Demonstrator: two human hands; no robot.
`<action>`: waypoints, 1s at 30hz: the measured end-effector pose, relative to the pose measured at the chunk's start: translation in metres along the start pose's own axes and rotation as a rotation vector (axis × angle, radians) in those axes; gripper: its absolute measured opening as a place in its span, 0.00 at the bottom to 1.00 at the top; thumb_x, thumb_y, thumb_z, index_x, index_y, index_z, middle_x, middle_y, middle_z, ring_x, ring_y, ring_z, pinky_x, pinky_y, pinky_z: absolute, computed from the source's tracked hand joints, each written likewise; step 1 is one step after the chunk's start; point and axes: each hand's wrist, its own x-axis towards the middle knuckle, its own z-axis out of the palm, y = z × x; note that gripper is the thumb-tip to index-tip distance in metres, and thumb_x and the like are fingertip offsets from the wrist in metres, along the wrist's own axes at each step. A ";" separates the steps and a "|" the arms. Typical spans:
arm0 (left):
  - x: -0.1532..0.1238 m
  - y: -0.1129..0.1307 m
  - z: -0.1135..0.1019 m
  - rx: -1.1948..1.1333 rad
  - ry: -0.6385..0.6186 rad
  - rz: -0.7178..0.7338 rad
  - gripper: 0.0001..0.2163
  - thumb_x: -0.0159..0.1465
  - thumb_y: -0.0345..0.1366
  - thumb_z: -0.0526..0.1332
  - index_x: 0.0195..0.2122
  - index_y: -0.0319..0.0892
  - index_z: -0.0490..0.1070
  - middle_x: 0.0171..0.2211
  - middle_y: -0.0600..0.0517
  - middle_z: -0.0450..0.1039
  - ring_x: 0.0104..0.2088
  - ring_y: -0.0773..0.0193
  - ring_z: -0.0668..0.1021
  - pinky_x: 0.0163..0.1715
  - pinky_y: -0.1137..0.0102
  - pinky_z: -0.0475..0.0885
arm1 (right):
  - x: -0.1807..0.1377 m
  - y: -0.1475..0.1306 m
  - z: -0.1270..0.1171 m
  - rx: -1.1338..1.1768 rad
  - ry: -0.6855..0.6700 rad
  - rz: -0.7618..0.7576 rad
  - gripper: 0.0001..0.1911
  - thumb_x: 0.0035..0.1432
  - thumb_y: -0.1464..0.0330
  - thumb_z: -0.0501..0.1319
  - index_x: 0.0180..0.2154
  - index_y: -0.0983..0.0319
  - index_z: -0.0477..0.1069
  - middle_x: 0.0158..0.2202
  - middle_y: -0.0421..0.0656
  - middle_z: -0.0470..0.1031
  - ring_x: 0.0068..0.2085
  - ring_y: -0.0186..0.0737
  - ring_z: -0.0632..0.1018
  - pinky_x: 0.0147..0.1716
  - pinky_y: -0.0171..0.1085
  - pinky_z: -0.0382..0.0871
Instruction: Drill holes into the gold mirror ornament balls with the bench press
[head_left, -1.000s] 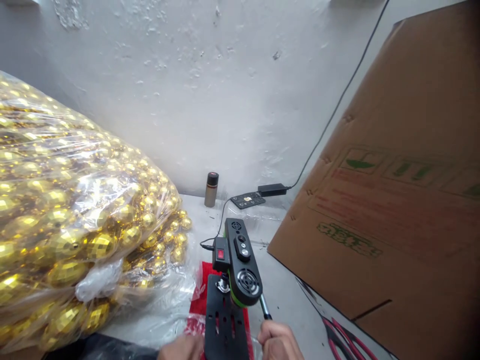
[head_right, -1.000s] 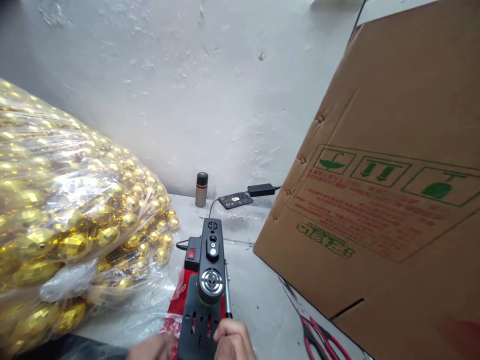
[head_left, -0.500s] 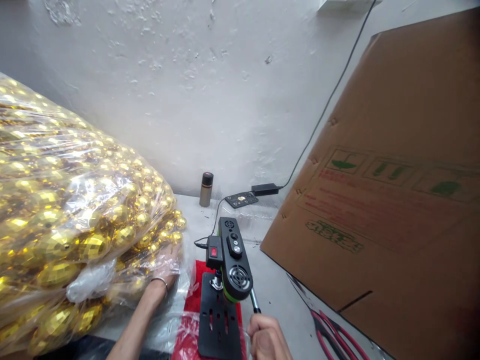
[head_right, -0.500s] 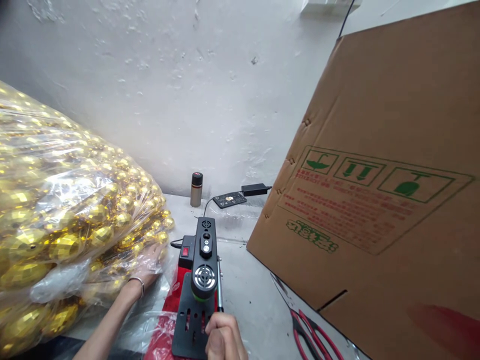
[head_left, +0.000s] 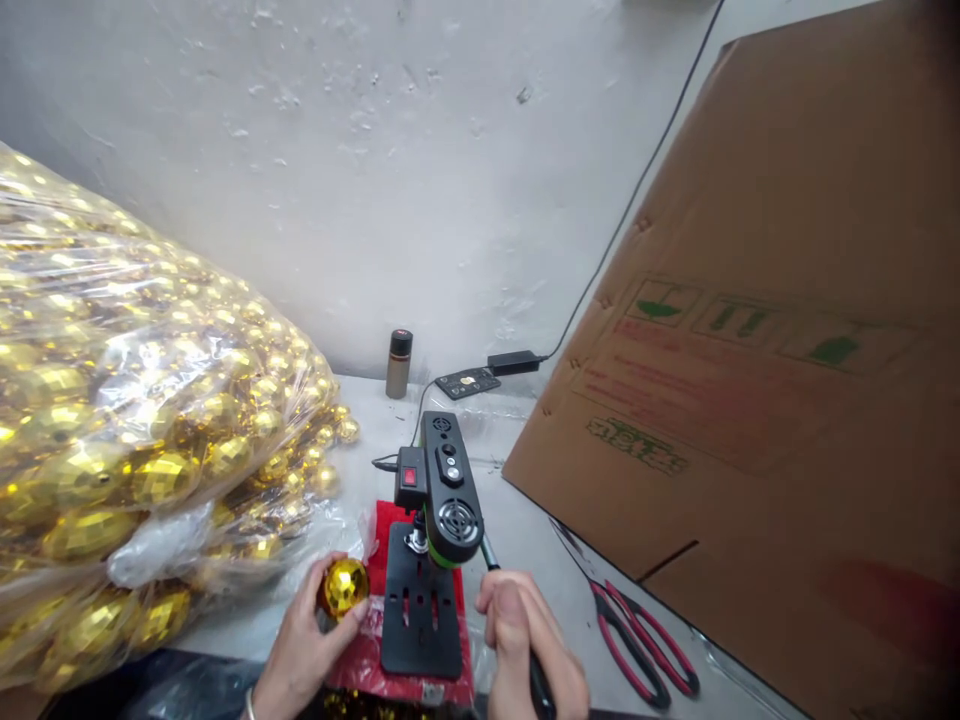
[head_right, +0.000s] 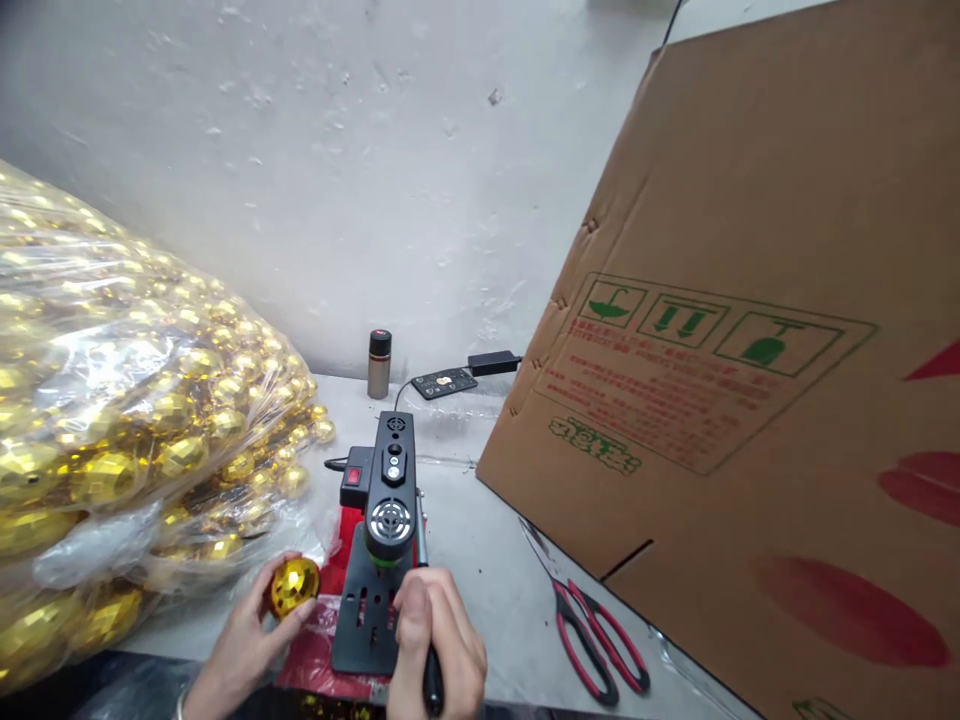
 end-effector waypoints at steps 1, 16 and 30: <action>-0.010 -0.003 0.008 -0.141 -0.048 -0.096 0.32 0.52 0.59 0.70 0.51 0.43 0.76 0.50 0.43 0.82 0.52 0.43 0.82 0.56 0.53 0.75 | 0.002 -0.001 0.000 0.008 -0.010 -0.017 0.18 0.72 0.69 0.52 0.27 0.59 0.62 0.26 0.36 0.61 0.28 0.31 0.64 0.30 0.36 0.55; -0.006 -0.012 0.072 0.081 -0.122 0.178 0.28 0.57 0.54 0.68 0.53 0.43 0.75 0.51 0.40 0.82 0.52 0.43 0.82 0.55 0.47 0.76 | -0.003 0.007 -0.009 -0.031 -0.089 -0.035 0.16 0.74 0.69 0.50 0.30 0.59 0.62 0.27 0.35 0.61 0.28 0.30 0.63 0.29 0.34 0.56; 0.001 0.010 0.084 0.422 -0.226 0.429 0.19 0.57 0.44 0.68 0.49 0.44 0.76 0.41 0.44 0.81 0.44 0.44 0.81 0.47 0.48 0.75 | -0.006 0.011 -0.011 -0.037 -0.099 -0.033 0.16 0.73 0.70 0.50 0.30 0.59 0.62 0.28 0.36 0.61 0.27 0.30 0.63 0.29 0.34 0.55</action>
